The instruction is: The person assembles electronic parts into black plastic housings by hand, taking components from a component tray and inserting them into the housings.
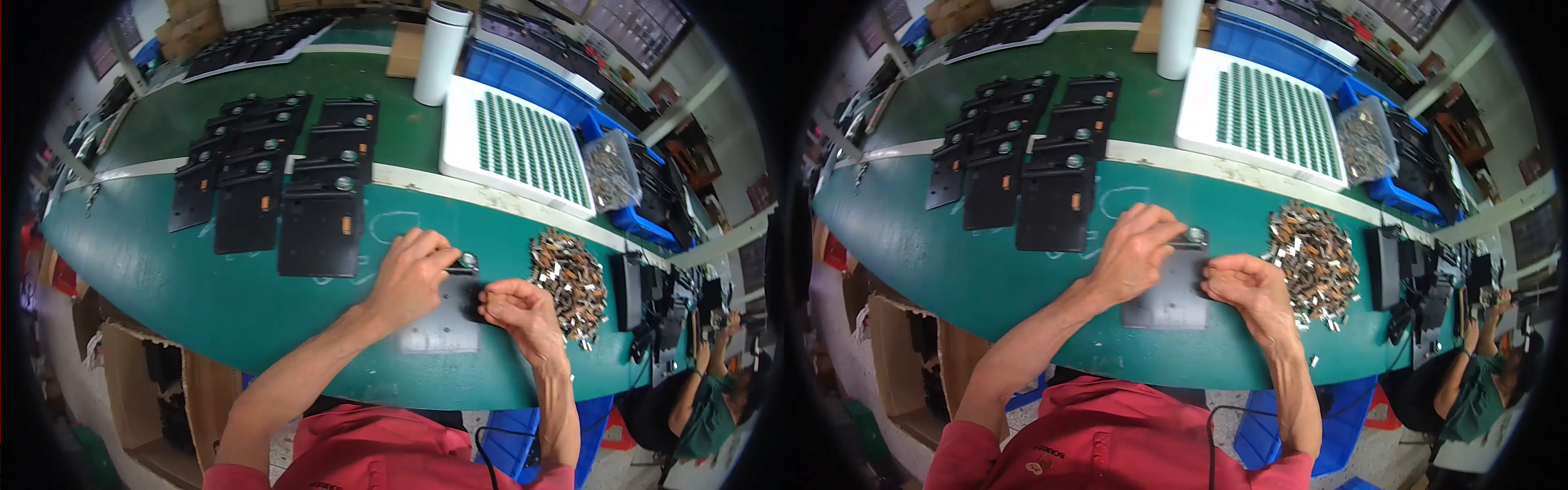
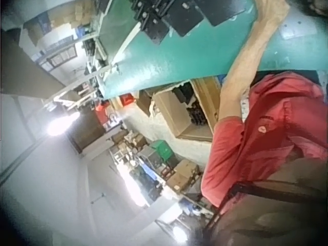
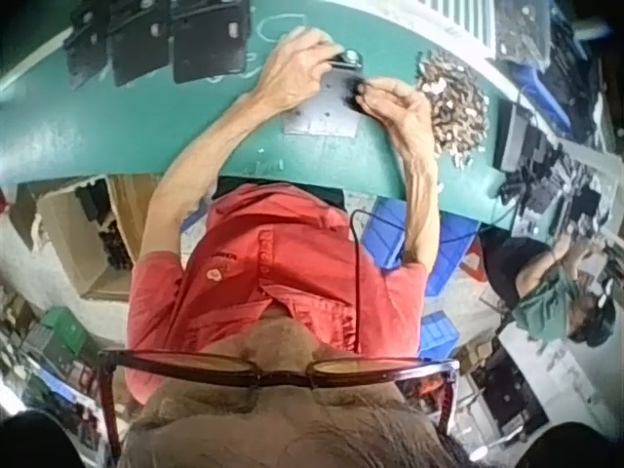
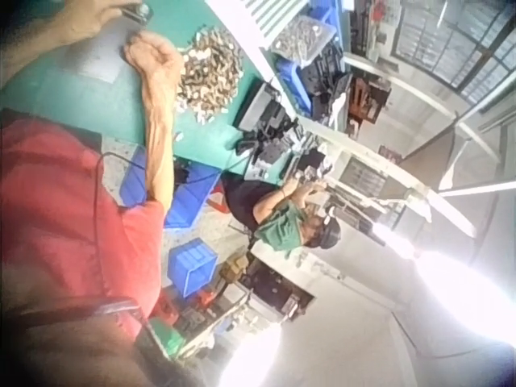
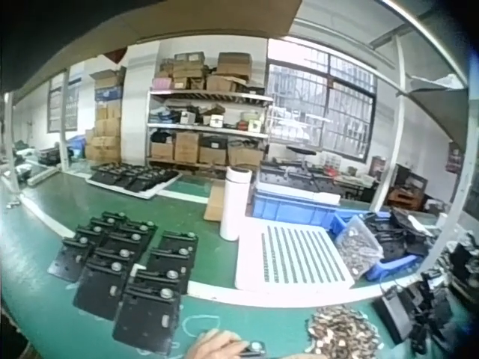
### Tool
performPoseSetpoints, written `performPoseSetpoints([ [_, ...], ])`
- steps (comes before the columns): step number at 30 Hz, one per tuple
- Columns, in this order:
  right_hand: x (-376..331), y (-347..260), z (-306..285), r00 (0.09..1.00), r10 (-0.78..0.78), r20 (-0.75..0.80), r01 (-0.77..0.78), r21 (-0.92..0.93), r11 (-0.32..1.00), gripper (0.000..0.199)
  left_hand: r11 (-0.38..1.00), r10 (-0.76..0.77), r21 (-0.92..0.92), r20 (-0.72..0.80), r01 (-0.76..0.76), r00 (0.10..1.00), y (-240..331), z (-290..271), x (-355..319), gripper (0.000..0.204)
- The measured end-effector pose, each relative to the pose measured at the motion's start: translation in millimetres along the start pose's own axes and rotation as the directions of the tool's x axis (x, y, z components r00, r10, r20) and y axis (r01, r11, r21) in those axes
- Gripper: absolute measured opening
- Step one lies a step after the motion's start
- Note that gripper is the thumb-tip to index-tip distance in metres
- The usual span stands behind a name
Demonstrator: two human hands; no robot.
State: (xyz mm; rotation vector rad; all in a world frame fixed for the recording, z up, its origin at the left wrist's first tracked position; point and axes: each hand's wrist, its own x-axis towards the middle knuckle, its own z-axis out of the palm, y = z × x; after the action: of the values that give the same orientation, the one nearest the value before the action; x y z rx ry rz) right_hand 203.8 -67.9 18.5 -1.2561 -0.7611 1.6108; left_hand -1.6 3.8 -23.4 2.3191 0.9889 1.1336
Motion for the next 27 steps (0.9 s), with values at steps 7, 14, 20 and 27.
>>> performPoseSetpoints([
  [7,-13,6,13,0.979,-0.180,-0.094,0.154,-0.237,0.959,0.029,0.998,-0.025,-0.063,0.005,0.025,1.000,5,8,-1,0.033],
  [14,-9,11,16,0.983,-0.179,-0.030,0.159,-0.337,0.928,0.032,1.000,0.010,-0.005,-0.015,-0.010,1.000,-1,-4,1,0.032],
  [20,-18,17,8,0.982,-0.183,-0.044,0.158,-0.334,0.929,0.034,0.999,-0.014,-0.030,0.019,0.015,1.000,4,0,4,0.031],
  [27,-15,14,13,0.859,-0.498,0.118,0.386,-0.788,0.479,0.033,1.000,-0.002,-0.008,0.017,0.002,1.000,4,0,2,0.032],
])
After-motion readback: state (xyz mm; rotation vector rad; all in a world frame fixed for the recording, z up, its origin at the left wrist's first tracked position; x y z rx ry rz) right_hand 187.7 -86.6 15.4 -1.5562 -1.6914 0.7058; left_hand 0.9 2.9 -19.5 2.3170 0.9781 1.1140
